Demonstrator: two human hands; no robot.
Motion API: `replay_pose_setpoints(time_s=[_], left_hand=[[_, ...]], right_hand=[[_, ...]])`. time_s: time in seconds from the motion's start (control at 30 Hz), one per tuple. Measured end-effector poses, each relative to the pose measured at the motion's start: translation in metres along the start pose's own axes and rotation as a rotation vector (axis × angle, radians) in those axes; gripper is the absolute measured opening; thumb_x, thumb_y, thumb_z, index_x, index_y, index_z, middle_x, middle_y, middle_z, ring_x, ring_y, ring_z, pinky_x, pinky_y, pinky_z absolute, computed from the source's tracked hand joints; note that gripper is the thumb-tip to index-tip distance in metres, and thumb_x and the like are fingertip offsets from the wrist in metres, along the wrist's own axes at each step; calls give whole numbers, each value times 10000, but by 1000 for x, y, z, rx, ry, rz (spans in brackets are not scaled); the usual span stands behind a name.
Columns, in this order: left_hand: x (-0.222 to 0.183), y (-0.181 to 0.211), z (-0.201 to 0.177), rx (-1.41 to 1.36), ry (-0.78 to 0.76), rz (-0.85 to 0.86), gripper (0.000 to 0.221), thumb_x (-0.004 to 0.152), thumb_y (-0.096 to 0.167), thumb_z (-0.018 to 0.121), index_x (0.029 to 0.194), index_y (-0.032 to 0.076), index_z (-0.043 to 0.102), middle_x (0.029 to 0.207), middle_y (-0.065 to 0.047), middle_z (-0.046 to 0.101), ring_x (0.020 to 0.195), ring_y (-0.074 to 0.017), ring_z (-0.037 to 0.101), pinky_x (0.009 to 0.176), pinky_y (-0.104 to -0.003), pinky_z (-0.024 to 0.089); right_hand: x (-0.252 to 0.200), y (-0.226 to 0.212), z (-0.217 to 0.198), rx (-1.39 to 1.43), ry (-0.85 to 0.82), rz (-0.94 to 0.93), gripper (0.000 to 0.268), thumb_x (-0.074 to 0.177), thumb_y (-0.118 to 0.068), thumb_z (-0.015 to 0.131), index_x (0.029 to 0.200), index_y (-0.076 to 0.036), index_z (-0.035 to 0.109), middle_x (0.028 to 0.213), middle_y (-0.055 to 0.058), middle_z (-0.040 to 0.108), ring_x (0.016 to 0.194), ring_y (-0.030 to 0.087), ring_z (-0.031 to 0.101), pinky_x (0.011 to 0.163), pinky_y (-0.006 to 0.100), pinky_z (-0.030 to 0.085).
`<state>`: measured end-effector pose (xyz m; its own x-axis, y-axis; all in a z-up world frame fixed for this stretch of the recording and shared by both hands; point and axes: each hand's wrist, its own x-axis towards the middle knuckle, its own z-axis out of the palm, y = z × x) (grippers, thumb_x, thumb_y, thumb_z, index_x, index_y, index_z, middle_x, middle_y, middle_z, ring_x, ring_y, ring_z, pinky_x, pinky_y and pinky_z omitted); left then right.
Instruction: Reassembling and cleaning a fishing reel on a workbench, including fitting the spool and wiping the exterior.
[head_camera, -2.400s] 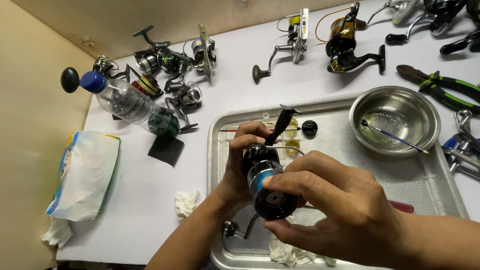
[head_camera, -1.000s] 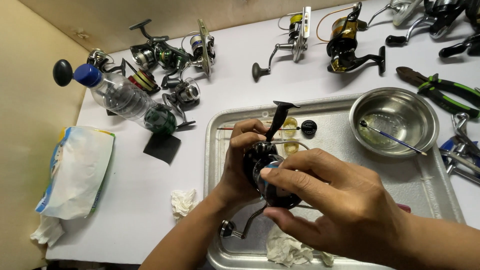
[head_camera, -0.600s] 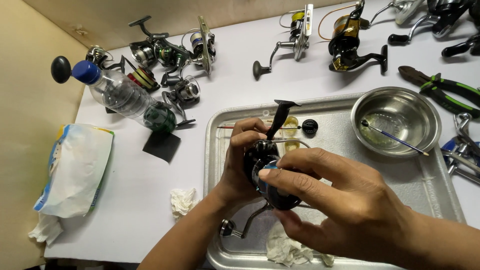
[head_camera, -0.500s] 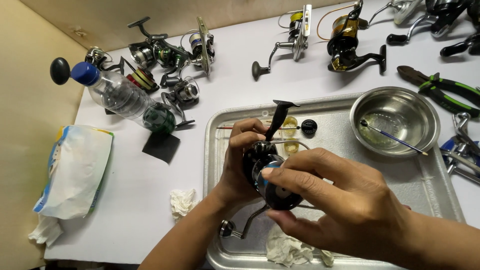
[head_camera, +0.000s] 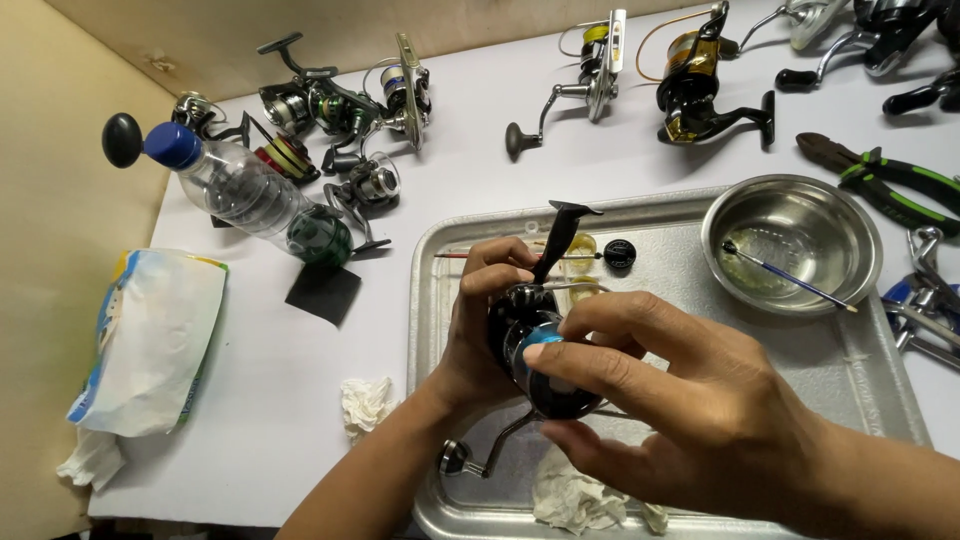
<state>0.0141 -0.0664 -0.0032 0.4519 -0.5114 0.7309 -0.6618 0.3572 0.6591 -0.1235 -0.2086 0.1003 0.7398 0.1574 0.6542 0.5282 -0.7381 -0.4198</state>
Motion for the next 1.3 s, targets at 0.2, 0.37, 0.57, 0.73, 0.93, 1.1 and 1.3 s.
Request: replay_pose_setpoints(time_s=[0.2, 0.37, 0.57, 0.73, 0.93, 1.1, 1.3], left_hand=[[1, 4, -1, -6, -14, -25, 427, 942, 255, 706, 1236, 180, 407, 1243, -147, 464, 1161, -227, 507, 951, -352, 472], [2, 7, -1, -2, -4, -3, 404, 957, 220, 692, 1228, 152, 401, 1188, -135, 480, 1096, -217, 537, 957, -353, 496], [-4, -3, -2, -42, 13, 26, 489, 914, 176, 753, 1259, 124, 410, 1163, -140, 520, 1019, -221, 575, 862, -339, 523], [-2, 1, -3, 48, -35, 61, 512, 887, 92, 765, 1250, 115, 404, 1172, -170, 556, 1088, -273, 609, 930, -379, 548], [-5, 4, -8, 226, 17, 4, 680, 798, 327, 883, 1278, 122, 447, 1190, -138, 626, 1109, -291, 626, 969, -400, 544], [-7, 7, -7, 370, -60, -10, 721, 754, 319, 905, 1294, 66, 499, 1212, -148, 678, 1105, -299, 683, 1009, -448, 530], [-3, 19, -10, 418, -165, -54, 762, 753, 344, 900, 1329, 49, 498, 1223, -157, 702, 1054, -315, 690, 973, -451, 513]], right_hand=[[-6, 5, 4, -2, 3, -2, 365, 857, -243, 827, 1128, -41, 690, 1078, 169, 673, 908, 253, 742, 816, 319, 639], [-8, 6, 6, 10, 3, 13, 385, 858, -269, 818, 1133, -30, 696, 1053, 171, 675, 899, 248, 739, 814, 313, 642], [-6, 10, 5, -10, 0, -8, 498, 853, -338, 806, 1177, 7, 652, 1015, 157, 675, 888, 253, 723, 791, 324, 630], [-15, 24, 13, -148, -4, -42, 700, 760, -572, 847, 1010, 26, 582, 878, 135, 688, 827, 322, 718, 788, 423, 586], [-2, 23, -9, -184, -144, 29, 642, 837, -489, 781, 1246, -27, 602, 1143, 181, 661, 959, 309, 700, 773, 418, 589], [-7, 27, -18, -83, -216, 180, 503, 771, -210, 815, 1232, -77, 666, 1138, 107, 698, 965, 208, 716, 840, 284, 626], [-35, 52, -12, -113, -207, 412, 588, 777, -432, 752, 1281, -151, 637, 968, -9, 816, 807, 103, 806, 751, 267, 636]])
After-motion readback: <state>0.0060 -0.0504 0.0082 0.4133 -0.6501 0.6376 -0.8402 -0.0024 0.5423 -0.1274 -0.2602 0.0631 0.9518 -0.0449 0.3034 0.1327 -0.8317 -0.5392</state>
